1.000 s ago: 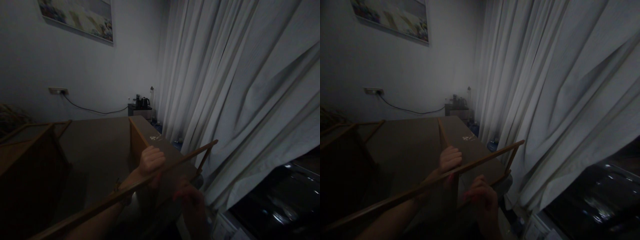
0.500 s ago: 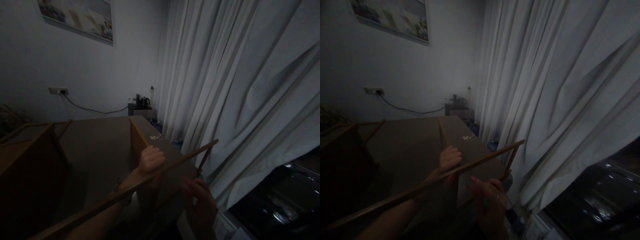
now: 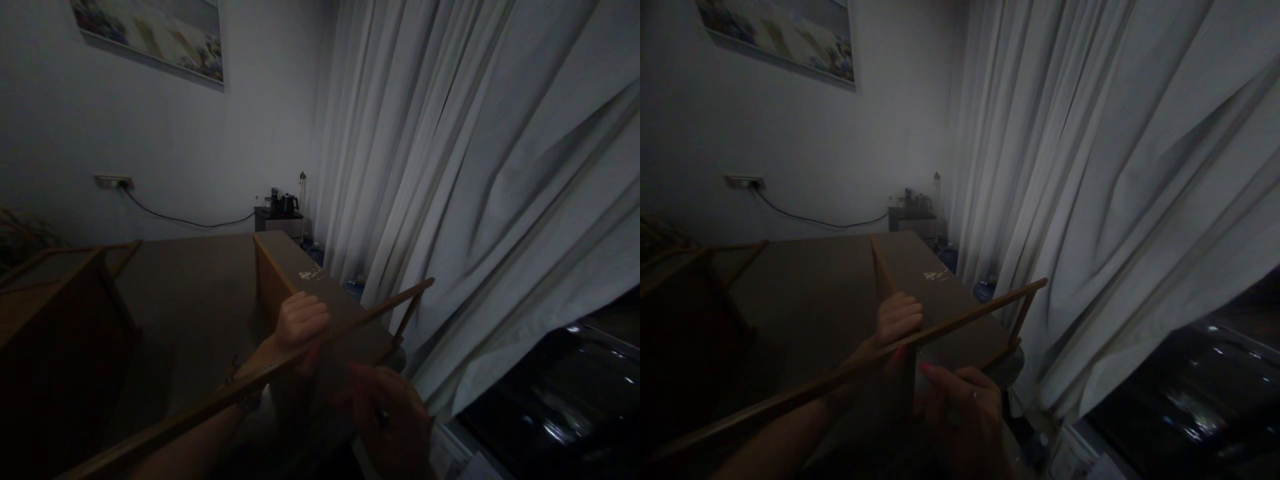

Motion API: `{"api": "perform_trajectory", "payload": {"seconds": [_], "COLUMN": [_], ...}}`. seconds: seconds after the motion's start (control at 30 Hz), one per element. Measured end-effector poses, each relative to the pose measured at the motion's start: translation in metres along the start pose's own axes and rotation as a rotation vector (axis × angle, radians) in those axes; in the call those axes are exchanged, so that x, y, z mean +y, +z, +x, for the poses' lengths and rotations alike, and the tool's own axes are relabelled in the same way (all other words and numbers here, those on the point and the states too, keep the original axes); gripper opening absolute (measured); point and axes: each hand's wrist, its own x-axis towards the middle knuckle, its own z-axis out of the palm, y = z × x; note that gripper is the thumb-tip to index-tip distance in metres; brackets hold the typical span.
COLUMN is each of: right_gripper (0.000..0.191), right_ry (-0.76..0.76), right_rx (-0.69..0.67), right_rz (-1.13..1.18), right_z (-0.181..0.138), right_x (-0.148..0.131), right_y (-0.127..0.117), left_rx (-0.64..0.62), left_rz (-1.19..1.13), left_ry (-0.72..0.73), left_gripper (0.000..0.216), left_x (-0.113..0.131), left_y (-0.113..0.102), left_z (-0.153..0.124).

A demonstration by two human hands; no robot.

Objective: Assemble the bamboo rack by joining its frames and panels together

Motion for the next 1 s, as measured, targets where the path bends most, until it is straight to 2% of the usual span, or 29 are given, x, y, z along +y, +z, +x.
{"api": "perform_trajectory", "payload": {"seconds": [0.1, 0.3, 0.47, 0.63, 0.67, 0.77, 0.83, 0.9, 1.0], "right_gripper": [0.016, 0.011, 0.014, 0.024, 0.026, 0.029, 0.031, 0.031, 0.025], "right_ry": [0.121, 0.143, 0.322, 0.222, 0.260, 0.534, 0.656, 0.683, 0.640], "right_rx": [0.000, -0.082, -0.153, -0.053, -0.034, 0.006, 0.032, 0.058, 0.042], "right_rz": [0.089, 0.178, 0.393, 0.185, 0.198, 0.353, 0.440, 0.478, 0.492], "right_z": [-0.003, -0.006, -0.004, -0.003, -0.003, -0.005, -0.005, -0.004, -0.006], "right_x": [-0.004, -0.001, 0.000, -0.011, -0.014, -0.024, -0.030, -0.033, -0.031], "right_y": [0.002, -0.001, 0.000, 0.003, 0.004, 0.009, 0.012, 0.014, 0.014], "left_rx": [-0.006, 0.026, 0.054, 0.075, 0.076, 0.075, 0.075, 0.071, 0.053], "left_rz": [0.002, -0.004, -0.002, 0.001, 0.002, 0.007, 0.005, 0.001, -0.002], "left_ry": [-0.009, 0.017, 0.035, 0.054, 0.052, 0.042, 0.043, 0.050, 0.045], "left_gripper": [0.048, 0.053, 0.058, 0.056, 0.056, 0.057, 0.055, 0.053, 0.052], "left_x": [0.001, -0.005, -0.010, -0.015, -0.016, -0.017, -0.016, -0.015, -0.008], "left_y": [-0.001, 0.005, 0.010, 0.014, 0.015, 0.017, 0.017, 0.016, 0.010], "left_z": [0.000, -0.003, -0.005, -0.007, -0.007, -0.007, -0.007, -0.006, -0.003]}}
